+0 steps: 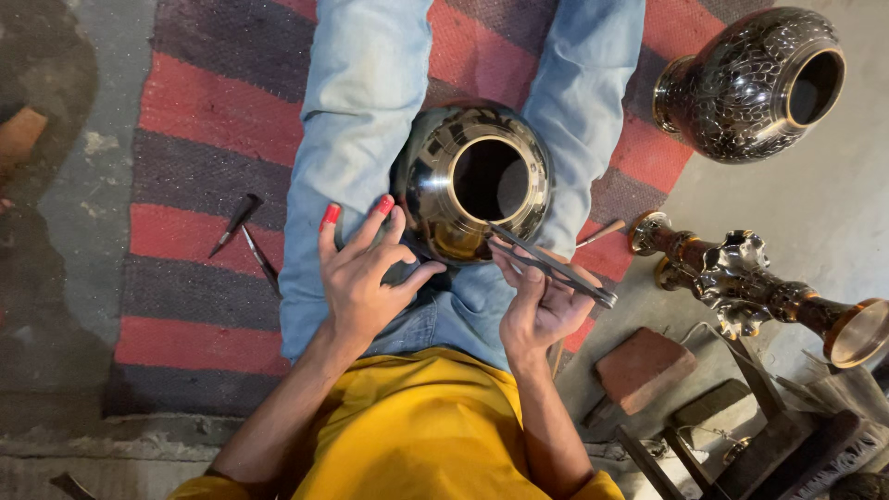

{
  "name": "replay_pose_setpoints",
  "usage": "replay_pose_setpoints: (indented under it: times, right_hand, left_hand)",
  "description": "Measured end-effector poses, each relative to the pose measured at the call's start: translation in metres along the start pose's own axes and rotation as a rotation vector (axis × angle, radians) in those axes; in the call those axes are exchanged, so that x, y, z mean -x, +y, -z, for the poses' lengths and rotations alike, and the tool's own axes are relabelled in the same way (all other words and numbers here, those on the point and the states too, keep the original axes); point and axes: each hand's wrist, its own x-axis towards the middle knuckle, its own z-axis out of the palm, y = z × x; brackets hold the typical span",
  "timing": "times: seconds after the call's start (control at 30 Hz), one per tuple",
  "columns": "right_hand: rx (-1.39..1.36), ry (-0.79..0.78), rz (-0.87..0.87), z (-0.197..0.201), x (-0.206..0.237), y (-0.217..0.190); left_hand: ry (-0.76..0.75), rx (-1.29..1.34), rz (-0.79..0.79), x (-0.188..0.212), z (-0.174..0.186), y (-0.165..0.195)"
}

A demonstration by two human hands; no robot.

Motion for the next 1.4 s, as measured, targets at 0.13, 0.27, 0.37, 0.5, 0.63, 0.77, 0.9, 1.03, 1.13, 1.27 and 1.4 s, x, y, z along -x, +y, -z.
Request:
replay_pose_setpoints:
  times: [0.13, 0.27, 0.37, 0.5, 0.63, 0.77, 0.9, 1.03, 1.13, 1.27, 1.4]
  right_hand:
    - [0.058, -0.111, 0.110, -0.006, -0.005, -0.012]
    - [0.309, -0.265, 0.156, -0.008, -0.015, -0.037]
    - [0.582, -0.282, 0.234, -0.015, -0.024, -0.052]
    - [0.769, -0.341, 0.308, -0.024, -0.034, -0.068]
    - [0.845, -0.370, 0.270, -0.029, -0.038, -0.077]
    - [0.851, -0.399, 0.288, -0.032, -0.040, -0.079]
    - [0.862, -0.429, 0.313, -0.032, -0.042, -0.081]
    - [0.916, -0.461, 0.273, -0.033, -0.041, -0.082]
    - [0.967, -0.478, 0.253, -0.035, -0.040, -0.083]
    - [0.994, -0.477, 0.244, -0.034, -0.040, -0.082]
    - [0.980, -0.476, 0.263, -0.030, -0.037, -0.075]
  left_hand:
    - [0.005, 0.005, -0.007, 0.000, -0.001, 0.000]
    - [0.007, 0.002, -0.004, -0.002, -0.001, 0.002]
    - [0.011, 0.011, 0.011, -0.003, 0.001, 0.003]
    - [0.013, 0.022, 0.009, -0.005, 0.002, 0.003]
    - [0.025, 0.033, 0.011, -0.005, 0.001, 0.003]
    - [0.028, 0.036, 0.006, -0.003, 0.000, 0.002]
    - [0.026, 0.037, 0.008, -0.002, 0.000, 0.001]
    - [0.033, 0.036, 0.006, -0.002, -0.002, 0.001]
    - [0.037, 0.034, 0.005, -0.002, -0.002, 0.001]
    - [0.033, 0.041, -0.001, -0.001, -0.002, 0.001]
    - [0.039, 0.043, 0.003, -0.004, -0.001, 0.002]
